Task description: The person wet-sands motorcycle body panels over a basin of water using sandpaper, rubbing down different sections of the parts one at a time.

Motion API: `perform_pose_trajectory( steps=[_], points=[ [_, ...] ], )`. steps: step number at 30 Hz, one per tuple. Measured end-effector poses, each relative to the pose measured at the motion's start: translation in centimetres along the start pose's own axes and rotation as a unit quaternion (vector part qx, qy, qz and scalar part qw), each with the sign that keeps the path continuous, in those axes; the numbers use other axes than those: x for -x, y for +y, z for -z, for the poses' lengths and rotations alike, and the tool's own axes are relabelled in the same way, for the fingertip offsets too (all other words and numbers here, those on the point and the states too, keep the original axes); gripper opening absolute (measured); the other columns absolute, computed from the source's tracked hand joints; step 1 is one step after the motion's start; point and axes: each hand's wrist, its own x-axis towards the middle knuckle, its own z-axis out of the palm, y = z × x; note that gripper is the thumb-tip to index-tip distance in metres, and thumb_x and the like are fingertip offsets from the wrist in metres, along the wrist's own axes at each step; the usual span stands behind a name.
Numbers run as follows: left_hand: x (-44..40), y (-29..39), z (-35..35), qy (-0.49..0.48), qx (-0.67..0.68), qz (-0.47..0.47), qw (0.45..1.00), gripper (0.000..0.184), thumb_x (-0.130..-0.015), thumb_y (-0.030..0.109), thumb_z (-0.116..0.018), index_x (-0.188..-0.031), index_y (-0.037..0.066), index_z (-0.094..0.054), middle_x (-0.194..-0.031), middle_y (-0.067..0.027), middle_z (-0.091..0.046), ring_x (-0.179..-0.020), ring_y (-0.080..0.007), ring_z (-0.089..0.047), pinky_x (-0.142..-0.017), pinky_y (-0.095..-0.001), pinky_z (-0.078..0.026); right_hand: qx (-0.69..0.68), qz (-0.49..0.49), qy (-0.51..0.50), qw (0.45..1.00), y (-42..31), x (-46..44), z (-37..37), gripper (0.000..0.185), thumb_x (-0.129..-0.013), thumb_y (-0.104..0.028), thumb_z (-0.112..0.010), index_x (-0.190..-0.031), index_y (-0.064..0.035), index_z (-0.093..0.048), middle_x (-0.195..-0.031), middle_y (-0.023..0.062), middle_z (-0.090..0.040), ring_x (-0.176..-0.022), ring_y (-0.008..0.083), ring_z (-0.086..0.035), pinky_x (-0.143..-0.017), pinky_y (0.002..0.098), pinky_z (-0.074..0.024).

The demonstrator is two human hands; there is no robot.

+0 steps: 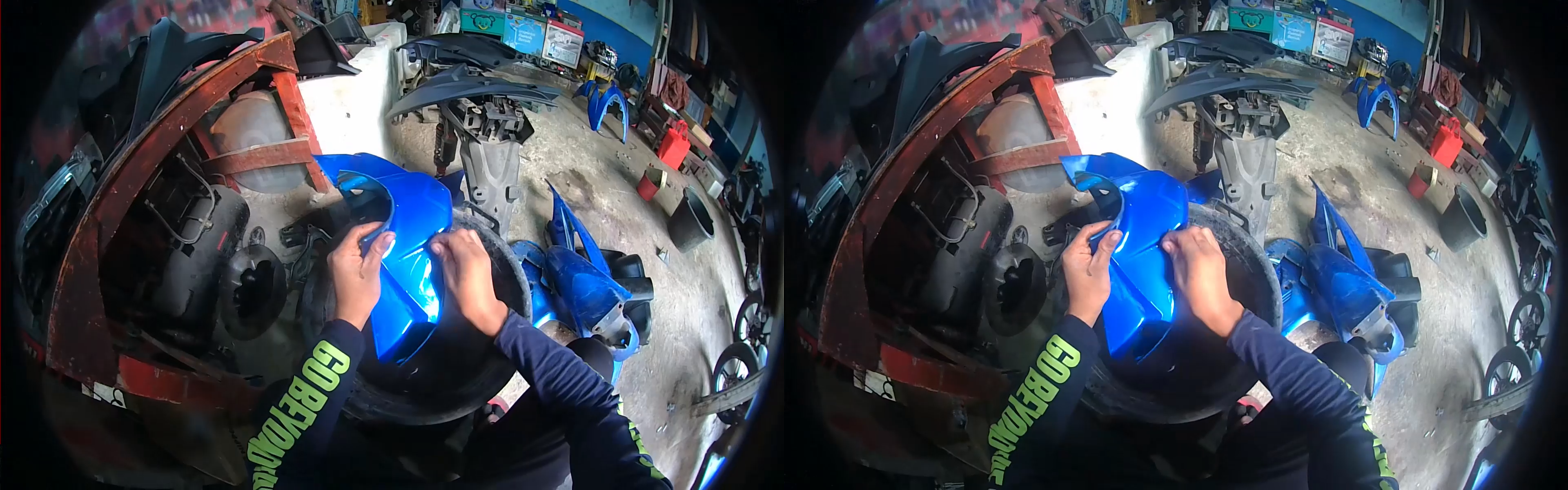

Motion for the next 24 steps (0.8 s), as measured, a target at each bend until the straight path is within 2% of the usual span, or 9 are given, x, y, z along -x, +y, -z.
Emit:
perform_pose_trajectory(
  steps=[3,5,8,10,13,16,20,21,24],
  points=[
    [0.0,-0.2,-0.1,0.010,0.014,0.040,0.999,0.033,-0.091,0.025,-0.075,-0.105,-0.004,-0.067,-0.089,-0.0031,-0.068,-0.081,-0.0064,-0.058,-0.074,-0.0232,-0.048,-0.030,0.063,-0.097,0.993,-2.9,2.8,0.1,0.013,-0.076,0.000,-0.063,-0.086,-0.0080,-0.063,-0.078,0.0124,-0.058,-0.074,0.0321,-0.054,-0.067,0.0432,-0.0442],
    [0.3,-0.4,-0.1,0.009,-0.017,0.006,1.000,0.032,-0.090,0.024,-0.075,-0.104,-0.004,-0.068,-0.089,-0.0039,-0.069,-0.081,-0.0067,-0.058,-0.074,-0.0234,-0.048,-0.017,0.069,-0.154,0.986,-3.0,2.7,0.7,0.013,-0.074,0.000,-0.064,-0.084,-0.0087,-0.064,-0.077,0.0134,-0.059,-0.073,0.0326,-0.055,-0.066,0.0434,-0.0444],
    [0.5,0.0,-0.6,0.030,-0.031,0.003,0.999,0.028,-0.090,0.020,-0.075,-0.103,-0.004,-0.068,-0.087,-0.0079,-0.071,-0.079,-0.0103,-0.063,-0.073,-0.0255,-0.051,-0.015,-0.006,0.012,1.000,-0.1,-0.1,-0.3,0.008,-0.078,0.000,-0.062,-0.082,-0.0080,-0.062,-0.077,0.0144,-0.059,-0.072,0.0345,-0.054,-0.066,0.0447,-0.0448],
    [0.3,0.2,-0.9,0.052,-0.046,-0.006,0.998,0.025,-0.089,0.017,-0.075,-0.103,-0.004,-0.069,-0.086,-0.0116,-0.072,-0.077,-0.0138,-0.068,-0.071,-0.0275,-0.053,0.003,0.022,-0.074,0.997,-2.2,1.6,0.1,0.010,-0.079,0.000,-0.062,-0.085,-0.0080,-0.063,-0.078,0.0136,-0.060,-0.075,0.0331,-0.056,-0.068,0.0437,-0.0455],
    [1.2,-0.1,-1.1,0.013,-0.049,-0.016,0.999,0.028,-0.092,0.018,-0.073,-0.106,-0.005,-0.067,-0.089,-0.0063,-0.070,-0.080,-0.0082,-0.062,-0.074,-0.0237,-0.050,-0.014,0.046,-0.100,0.994,-2.7,2.5,-0.4,0.012,-0.077,0.002,-0.060,-0.084,-0.0073,-0.064,-0.076,0.0126,-0.058,-0.077,0.0321,-0.057,-0.071,0.0420,-0.0455],
    [1.4,0.3,-2.1,0.075,-0.040,-0.007,0.996,0.027,-0.091,0.017,-0.073,-0.106,-0.006,-0.066,-0.088,-0.0067,-0.070,-0.081,-0.0087,-0.062,-0.074,-0.0245,-0.051,0.008,-0.041,-0.027,0.999,-0.8,0.1,-0.1,0.007,-0.083,0.000,-0.060,-0.087,-0.0031,-0.065,-0.082,0.0142,-0.063,-0.083,0.0358,-0.060,-0.075,0.0442,-0.0484],
    [2.1,-0.1,-2.5,0.087,-0.017,0.004,0.996,0.029,-0.092,0.018,-0.072,-0.106,-0.006,-0.066,-0.088,-0.0066,-0.069,-0.080,-0.0099,-0.062,-0.075,-0.0261,-0.051,-0.088,-0.007,-0.110,0.990,-2.6,2.0,-1.0,0.007,-0.082,-0.002,-0.064,-0.089,-0.0015,-0.067,-0.085,0.0149,-0.065,-0.082,0.0346,-0.060,-0.075,0.0447,-0.0487],
    [2.1,-0.1,-2.3,0.086,-0.034,-0.001,0.996,0.029,-0.092,0.018,-0.072,-0.106,-0.006,-0.066,-0.089,-0.0072,-0.069,-0.081,-0.0104,-0.062,-0.076,-0.0265,-0.051,-0.032,-0.009,-0.098,0.995,-1.8,1.4,-0.4,0.006,-0.085,-0.006,-0.065,-0.089,-0.0009,-0.067,-0.085,0.0160,-0.065,-0.083,0.0352,-0.060,-0.075,0.0446,-0.0486],
    [2.0,0.5,-2.3,0.096,-0.042,0.014,0.994,0.028,-0.092,0.016,-0.073,-0.107,-0.006,-0.066,-0.090,-0.0078,-0.069,-0.083,-0.0104,-0.062,-0.078,-0.0267,-0.051,-0.047,-0.152,-0.045,0.986,0.5,0.4,-0.7,0.009,-0.086,-0.008,-0.064,-0.088,0.0004,-0.067,-0.085,0.0182,-0.064,-0.085,0.0361,-0.060,-0.077,0.0443,-0.0489]
  ],
)
